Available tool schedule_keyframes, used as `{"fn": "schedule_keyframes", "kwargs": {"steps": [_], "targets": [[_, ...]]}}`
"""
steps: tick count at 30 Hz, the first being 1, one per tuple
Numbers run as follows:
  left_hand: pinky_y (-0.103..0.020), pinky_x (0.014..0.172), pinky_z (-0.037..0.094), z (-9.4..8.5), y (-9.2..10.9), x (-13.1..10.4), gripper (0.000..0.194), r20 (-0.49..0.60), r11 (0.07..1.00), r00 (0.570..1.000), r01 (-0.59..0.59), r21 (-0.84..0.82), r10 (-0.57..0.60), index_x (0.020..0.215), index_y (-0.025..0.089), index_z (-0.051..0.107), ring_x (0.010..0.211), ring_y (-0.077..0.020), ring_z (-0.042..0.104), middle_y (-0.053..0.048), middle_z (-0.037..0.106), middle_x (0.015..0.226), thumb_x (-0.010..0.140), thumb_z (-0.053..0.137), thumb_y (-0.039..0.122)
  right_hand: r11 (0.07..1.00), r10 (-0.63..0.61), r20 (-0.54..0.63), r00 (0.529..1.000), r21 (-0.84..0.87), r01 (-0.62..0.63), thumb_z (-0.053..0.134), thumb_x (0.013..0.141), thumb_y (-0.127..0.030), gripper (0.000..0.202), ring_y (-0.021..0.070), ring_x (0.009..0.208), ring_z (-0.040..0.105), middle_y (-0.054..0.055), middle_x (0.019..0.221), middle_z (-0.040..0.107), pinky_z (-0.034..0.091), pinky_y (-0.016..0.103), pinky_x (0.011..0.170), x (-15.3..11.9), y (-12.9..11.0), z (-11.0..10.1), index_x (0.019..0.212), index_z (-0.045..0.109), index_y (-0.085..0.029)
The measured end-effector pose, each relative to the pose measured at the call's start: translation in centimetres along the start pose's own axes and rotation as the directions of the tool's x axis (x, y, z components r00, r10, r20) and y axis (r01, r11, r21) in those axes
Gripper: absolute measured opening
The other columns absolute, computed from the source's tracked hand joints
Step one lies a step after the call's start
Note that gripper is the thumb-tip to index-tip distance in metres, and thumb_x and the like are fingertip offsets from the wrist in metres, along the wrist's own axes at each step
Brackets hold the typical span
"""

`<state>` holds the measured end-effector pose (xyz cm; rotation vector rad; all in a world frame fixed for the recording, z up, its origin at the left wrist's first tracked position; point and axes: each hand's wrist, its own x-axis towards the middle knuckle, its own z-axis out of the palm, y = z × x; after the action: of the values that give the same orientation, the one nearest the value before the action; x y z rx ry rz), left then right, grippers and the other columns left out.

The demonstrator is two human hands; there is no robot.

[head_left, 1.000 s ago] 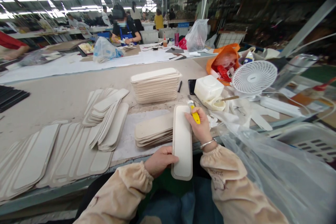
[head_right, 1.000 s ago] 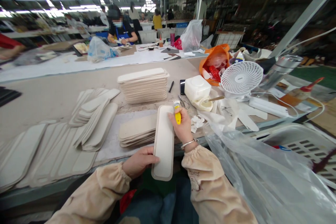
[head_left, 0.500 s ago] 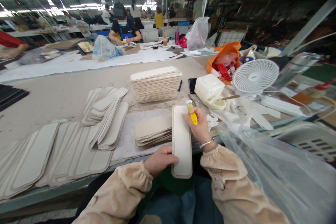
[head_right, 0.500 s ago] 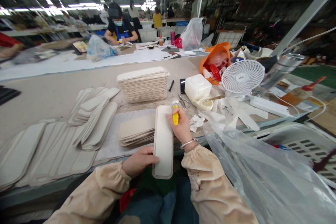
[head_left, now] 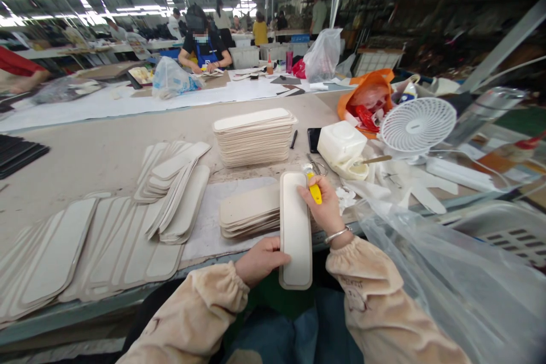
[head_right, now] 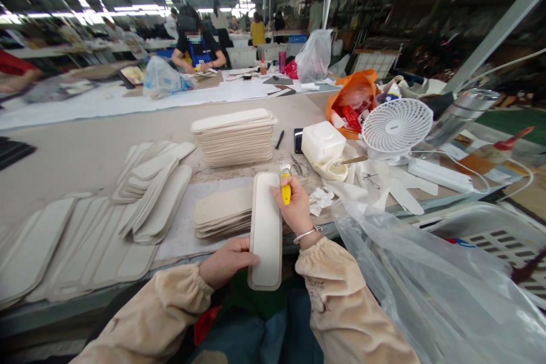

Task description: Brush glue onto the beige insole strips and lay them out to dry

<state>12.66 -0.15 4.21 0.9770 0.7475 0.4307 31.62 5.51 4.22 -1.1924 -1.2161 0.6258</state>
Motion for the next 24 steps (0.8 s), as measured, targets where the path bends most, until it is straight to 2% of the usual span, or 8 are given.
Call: {"fn": "schedule_keyframes", "kwargs": {"steps": [24], "targets": [[-0.030, 0.075, 0.047, -0.42, -0.21, 0.31, 0.026, 0.011, 1.000, 1.000, -0.016, 0.024, 0.016, 0.084, 0.011, 0.073, 0.072, -0.0177, 0.061, -0.005, 0.069, 0.074, 0.062, 0.069, 0.024, 1.000, -0.012, -0.004, 1.000, 0.026, 0.012, 0.071, 0.076, -0.034, 0.028, 0.0112, 0.058, 0.038, -0.005, 0.070, 0.042, 0.033, 0.026, 0.055, 0.07, -0.04, -0.03, 0.084, 0.046, -0.023]]}}
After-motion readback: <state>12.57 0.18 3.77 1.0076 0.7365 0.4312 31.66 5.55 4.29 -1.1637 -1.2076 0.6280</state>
